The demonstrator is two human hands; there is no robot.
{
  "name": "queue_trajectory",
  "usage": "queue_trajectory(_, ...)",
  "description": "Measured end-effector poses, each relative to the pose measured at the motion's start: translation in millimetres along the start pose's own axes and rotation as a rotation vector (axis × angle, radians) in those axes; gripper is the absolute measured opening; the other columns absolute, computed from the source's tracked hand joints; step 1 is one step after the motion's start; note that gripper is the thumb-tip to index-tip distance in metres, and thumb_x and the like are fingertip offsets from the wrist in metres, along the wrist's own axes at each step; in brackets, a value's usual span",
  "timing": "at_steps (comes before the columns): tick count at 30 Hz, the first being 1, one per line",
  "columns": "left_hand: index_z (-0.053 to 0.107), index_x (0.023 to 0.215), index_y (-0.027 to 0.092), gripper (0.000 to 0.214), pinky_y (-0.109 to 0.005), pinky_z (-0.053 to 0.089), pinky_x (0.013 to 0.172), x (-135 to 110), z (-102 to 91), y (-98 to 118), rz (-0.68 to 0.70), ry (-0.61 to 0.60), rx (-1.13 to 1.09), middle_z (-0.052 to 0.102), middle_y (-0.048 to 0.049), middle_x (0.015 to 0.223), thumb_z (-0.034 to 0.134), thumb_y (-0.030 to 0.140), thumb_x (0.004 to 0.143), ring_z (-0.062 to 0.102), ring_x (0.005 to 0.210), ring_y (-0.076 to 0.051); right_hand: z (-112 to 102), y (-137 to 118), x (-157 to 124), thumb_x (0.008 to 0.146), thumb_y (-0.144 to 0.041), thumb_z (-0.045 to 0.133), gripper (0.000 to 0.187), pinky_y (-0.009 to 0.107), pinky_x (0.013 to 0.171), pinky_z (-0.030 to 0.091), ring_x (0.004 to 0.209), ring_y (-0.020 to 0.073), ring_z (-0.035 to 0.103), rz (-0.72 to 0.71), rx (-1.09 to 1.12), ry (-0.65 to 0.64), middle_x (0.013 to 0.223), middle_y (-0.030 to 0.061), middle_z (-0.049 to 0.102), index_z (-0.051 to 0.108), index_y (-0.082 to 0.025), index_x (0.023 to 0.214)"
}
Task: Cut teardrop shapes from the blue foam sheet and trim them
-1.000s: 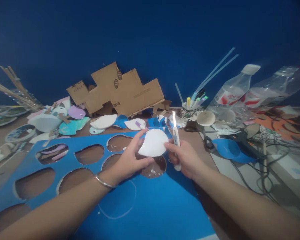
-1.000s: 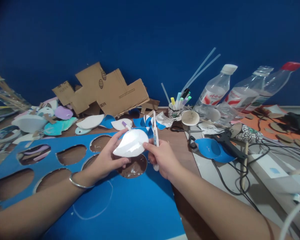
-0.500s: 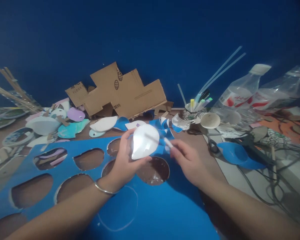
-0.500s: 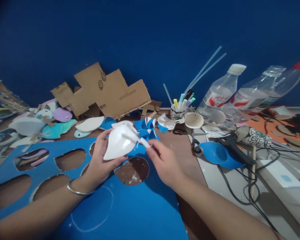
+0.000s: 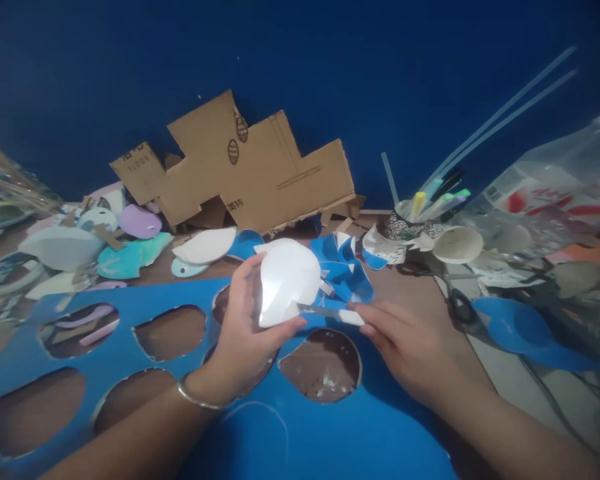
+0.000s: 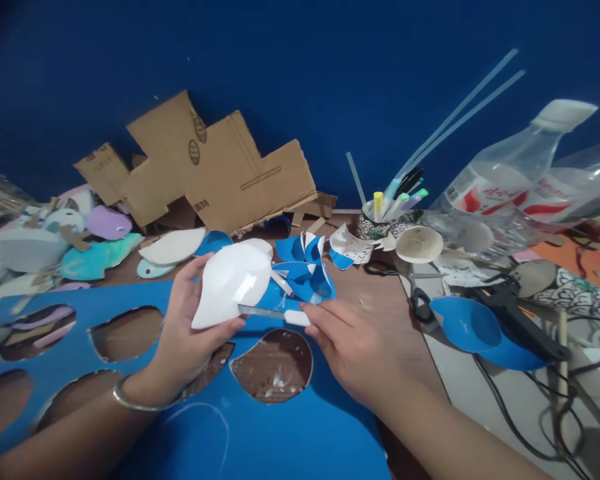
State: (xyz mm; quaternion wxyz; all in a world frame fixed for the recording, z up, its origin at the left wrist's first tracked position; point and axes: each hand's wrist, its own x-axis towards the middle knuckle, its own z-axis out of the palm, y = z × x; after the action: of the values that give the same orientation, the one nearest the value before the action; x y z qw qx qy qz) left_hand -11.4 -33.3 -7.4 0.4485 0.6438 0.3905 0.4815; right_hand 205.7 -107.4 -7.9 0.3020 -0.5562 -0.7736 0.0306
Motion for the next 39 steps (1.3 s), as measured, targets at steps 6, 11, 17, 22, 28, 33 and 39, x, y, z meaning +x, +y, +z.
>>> queue_trajectory(6, 0.034, 0.131, 0.035, 0.082, -0.043, 0.046, 0.094, -2.0, -0.8, -2.1, 0.001, -0.045, 0.007, 0.046, -0.0056, 0.131, 0.078, 0.023, 0.063, 0.047, 0.118, -0.030, 0.0, -0.3, 1.0, 0.092, -0.023, 0.043, 0.026, 0.030, 0.065, 0.054, 0.084, 0.0199, 0.065, -0.017, -0.001, 0.013, 0.097, 0.0086, 0.069, 0.063, -0.018, 0.107)
queue_trajectory(11, 0.035, 0.132, 0.033, 0.082, -0.043, 0.043, 0.098, -2.4, -1.0, -3.1, 0.028, -0.045, 0.012, 0.045, -0.0055, 0.134, 0.079, 0.023, 0.062, 0.043, 0.123, -0.031, 1.0, 0.9, 0.0, 0.092, -0.022, 0.042, 0.026, 0.033, 0.071, 0.054, 0.088, 0.0207, 0.065, -0.024, 0.018, 0.034, 0.098, 0.0088, 0.069, 0.063, -0.017, 0.107)
queue_trajectory(17, 0.037, 0.132, 0.035, 0.079, -0.044, 0.043, 0.098, -2.1, 0.4, -0.6, 0.016, -0.079, 0.000, 0.046, -0.0048, 0.134, 0.077, 0.023, 0.065, 0.044, 0.123, -0.031, 1.1, 0.4, -0.3, 0.092, -0.024, 0.043, 0.027, 0.031, 0.068, 0.054, 0.085, 0.0206, 0.065, -0.017, 0.023, 0.021, 0.096, 0.0093, 0.069, 0.064, -0.016, 0.107)
queue_trajectory(22, 0.037, 0.133, 0.033, 0.082, -0.046, 0.040, 0.101, -2.4, 0.4, -1.2, 0.063, -0.087, 0.050, 0.045, -0.0060, 0.136, 0.078, 0.023, 0.063, 0.041, 0.126, -0.032, 3.8, 0.5, -3.0, 0.093, -0.026, 0.042, 0.027, 0.032, 0.070, 0.054, 0.084, 0.0195, 0.064, -0.019, 0.023, 0.027, 0.097, 0.0084, 0.068, 0.062, -0.019, 0.110)
queue_trajectory(28, 0.035, 0.135, 0.036, 0.083, -0.042, 0.042, 0.100, -2.3, -0.4, -0.2, 0.052, -0.142, 0.047, 0.045, -0.0042, 0.136, 0.077, 0.021, 0.065, 0.044, 0.124, -0.030, 3.3, -1.7, -3.3, 0.094, -0.028, 0.040, 0.028, 0.032, 0.067, 0.054, 0.083, 0.0200, 0.065, -0.027, 0.003, 0.028, 0.096, 0.0086, 0.068, 0.063, -0.020, 0.108)
queue_trajectory(33, 0.036, 0.134, 0.035, 0.081, -0.042, 0.039, 0.103, -2.2, 2.0, 1.0, 0.041, -0.160, -0.011, 0.045, -0.0037, 0.137, 0.077, 0.020, 0.065, 0.041, 0.127, -0.030, 3.1, -2.3, -3.5, 0.093, -0.025, 0.043, 0.026, 0.032, 0.069, 0.053, 0.082, 0.0205, 0.063, -0.059, 0.015, 0.052, 0.094, 0.0102, 0.068, 0.063, -0.015, 0.107)
queue_trajectory(39, 0.036, 0.134, 0.035, 0.080, -0.040, 0.040, 0.103, -3.3, 3.8, 1.9, 0.002, -0.204, -0.075, 0.046, -0.0036, 0.137, 0.075, 0.019, 0.067, 0.041, 0.127, -0.028, 2.8, -2.3, -4.9, 0.091, -0.021, 0.046, 0.025, 0.033, 0.069, 0.051, 0.082, 0.0201, 0.061, -0.072, 0.015, 0.048, 0.094, 0.0105, 0.067, 0.061, -0.013, 0.109)
